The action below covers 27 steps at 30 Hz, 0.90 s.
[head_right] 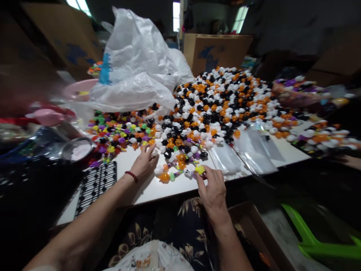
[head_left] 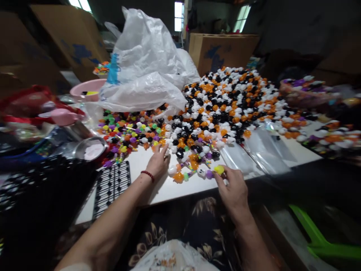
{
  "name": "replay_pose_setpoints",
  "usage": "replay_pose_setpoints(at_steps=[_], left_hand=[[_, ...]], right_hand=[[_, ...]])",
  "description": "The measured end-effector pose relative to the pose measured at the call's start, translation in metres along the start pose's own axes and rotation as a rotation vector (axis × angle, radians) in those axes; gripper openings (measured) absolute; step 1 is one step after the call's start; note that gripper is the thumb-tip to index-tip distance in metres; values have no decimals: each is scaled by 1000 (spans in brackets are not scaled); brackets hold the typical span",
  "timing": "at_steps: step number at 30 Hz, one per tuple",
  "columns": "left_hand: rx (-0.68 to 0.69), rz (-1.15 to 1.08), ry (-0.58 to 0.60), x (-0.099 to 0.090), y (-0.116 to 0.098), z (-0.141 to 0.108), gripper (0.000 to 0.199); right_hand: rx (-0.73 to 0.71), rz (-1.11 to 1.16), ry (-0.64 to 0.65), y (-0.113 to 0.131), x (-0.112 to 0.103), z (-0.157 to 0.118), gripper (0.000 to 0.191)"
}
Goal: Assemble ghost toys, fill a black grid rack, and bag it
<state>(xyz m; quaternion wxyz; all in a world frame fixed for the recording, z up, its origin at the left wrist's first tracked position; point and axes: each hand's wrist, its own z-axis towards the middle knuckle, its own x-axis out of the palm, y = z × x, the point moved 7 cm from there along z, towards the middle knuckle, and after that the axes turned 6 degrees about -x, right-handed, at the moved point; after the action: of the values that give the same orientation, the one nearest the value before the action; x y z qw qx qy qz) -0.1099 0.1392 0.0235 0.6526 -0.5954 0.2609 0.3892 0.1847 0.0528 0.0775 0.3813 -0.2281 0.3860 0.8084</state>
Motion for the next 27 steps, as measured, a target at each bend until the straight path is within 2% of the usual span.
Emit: replay_pose_setpoints(at_steps=[2,4,6,9,13,17,19,23,25,27], left_hand=[[47,108,97,12,0,11,43],[49,175,120,19,4,20,38],[4,234,97,21,11,25,37],[-62,297,88,21,19,22,38],[-102,181,64,12,23,9,33],[-227,16,-2,-4,30,-11,22],[-300,-131,23,-6,33,-25,21],[-499,-921,121,6,34,-61,28],[-566,-1197,175,11,30,-77,32],[-623,-1339,245,13,26,-90,34]], right_hand=[[83,-77,-3,-31,-16,-15,31],[137,-132,36,-55,-21,-31,34],[149,-164,100,-71,-14,-45,35],[80,-180,143,-79,8,-56,34],[-60,-209,147,-77,42,-42,33],[-94,-201,201,-80,75,-2,31],[-87,-188,209,-84,89,19,29],[-68,-91,178,-93,104,52,27],[-20,-60,115,-99,99,57,24],[22,-66,23,-99,86,54,24]])
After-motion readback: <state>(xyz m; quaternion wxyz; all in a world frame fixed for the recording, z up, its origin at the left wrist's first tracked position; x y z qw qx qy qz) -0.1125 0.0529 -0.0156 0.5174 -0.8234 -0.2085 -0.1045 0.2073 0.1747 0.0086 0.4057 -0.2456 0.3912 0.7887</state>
